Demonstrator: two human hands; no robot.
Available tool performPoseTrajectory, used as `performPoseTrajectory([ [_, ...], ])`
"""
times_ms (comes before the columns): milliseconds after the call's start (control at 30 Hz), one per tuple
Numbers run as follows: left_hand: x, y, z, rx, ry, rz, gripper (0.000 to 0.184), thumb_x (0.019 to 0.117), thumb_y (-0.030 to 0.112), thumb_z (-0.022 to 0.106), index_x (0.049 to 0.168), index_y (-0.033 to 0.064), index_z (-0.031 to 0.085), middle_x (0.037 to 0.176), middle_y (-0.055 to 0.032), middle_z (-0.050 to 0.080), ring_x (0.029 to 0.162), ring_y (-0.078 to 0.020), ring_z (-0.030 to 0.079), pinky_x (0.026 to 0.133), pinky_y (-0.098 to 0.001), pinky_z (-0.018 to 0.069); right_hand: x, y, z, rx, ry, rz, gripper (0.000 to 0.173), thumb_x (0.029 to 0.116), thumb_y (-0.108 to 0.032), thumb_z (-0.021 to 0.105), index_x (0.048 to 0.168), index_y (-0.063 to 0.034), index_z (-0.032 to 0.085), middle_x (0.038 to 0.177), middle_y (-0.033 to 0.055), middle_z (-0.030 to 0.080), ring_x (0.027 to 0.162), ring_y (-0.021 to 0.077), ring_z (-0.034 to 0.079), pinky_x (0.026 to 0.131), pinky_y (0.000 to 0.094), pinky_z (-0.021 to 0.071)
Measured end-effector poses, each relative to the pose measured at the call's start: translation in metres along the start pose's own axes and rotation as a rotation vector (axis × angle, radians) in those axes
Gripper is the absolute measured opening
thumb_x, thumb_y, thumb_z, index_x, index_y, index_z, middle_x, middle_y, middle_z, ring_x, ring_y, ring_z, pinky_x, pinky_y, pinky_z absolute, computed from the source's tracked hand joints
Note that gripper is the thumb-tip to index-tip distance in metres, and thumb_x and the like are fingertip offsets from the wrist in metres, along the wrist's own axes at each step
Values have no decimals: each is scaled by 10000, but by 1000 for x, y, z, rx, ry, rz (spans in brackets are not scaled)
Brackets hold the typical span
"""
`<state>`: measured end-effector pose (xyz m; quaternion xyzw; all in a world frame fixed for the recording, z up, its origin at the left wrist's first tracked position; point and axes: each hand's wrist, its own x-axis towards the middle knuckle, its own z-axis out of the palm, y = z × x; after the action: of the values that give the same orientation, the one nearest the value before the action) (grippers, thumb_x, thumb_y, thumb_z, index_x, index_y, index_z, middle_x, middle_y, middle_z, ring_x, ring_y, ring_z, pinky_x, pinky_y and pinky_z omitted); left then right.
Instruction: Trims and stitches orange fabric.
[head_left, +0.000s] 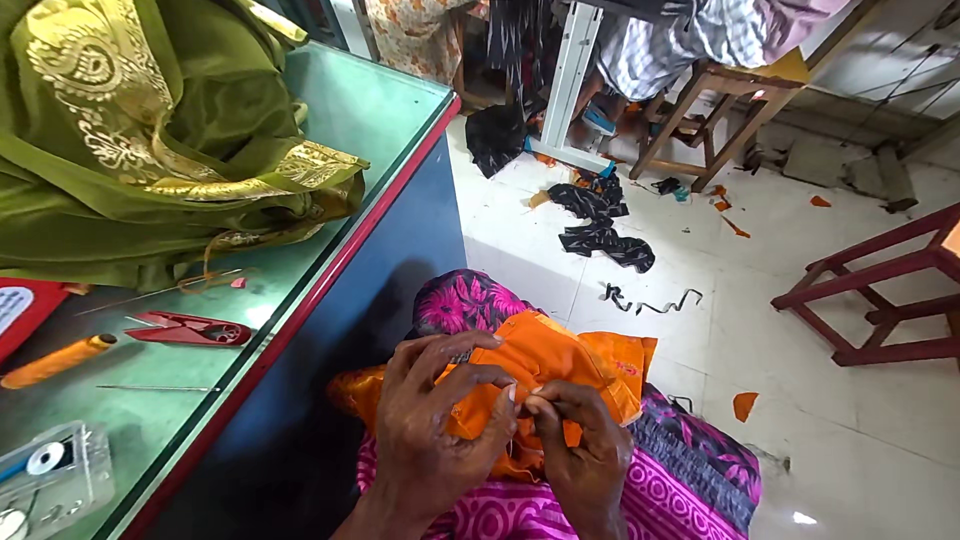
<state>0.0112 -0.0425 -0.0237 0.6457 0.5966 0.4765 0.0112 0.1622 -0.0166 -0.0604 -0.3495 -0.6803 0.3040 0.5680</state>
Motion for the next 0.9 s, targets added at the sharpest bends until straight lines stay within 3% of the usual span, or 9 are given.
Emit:
performPoseTrajectory([
  [600, 0, -8, -9, -30, 2, -42, 157, 935, 342, 642, 915, 198, 701, 1191, 64, 681, 1210, -70, 549, 1026, -232, 421, 4, 10, -12, -38, 54, 34, 136, 1020, -277, 627, 1040, -143, 637, 807, -66, 698, 674, -46, 637, 634, 105, 537],
  [900, 6, -24, -26, 103, 40, -93, 202, 941, 291, 637, 910, 112, 727, 1187, -42, 698, 1171, -137, 554, 998, -267, 401, 4, 12, -15, -53, 60, 50, 128, 1026, -279, 622, 1045, -153, 635, 807, -80, 704, 656, -55, 630, 618, 99, 531],
])
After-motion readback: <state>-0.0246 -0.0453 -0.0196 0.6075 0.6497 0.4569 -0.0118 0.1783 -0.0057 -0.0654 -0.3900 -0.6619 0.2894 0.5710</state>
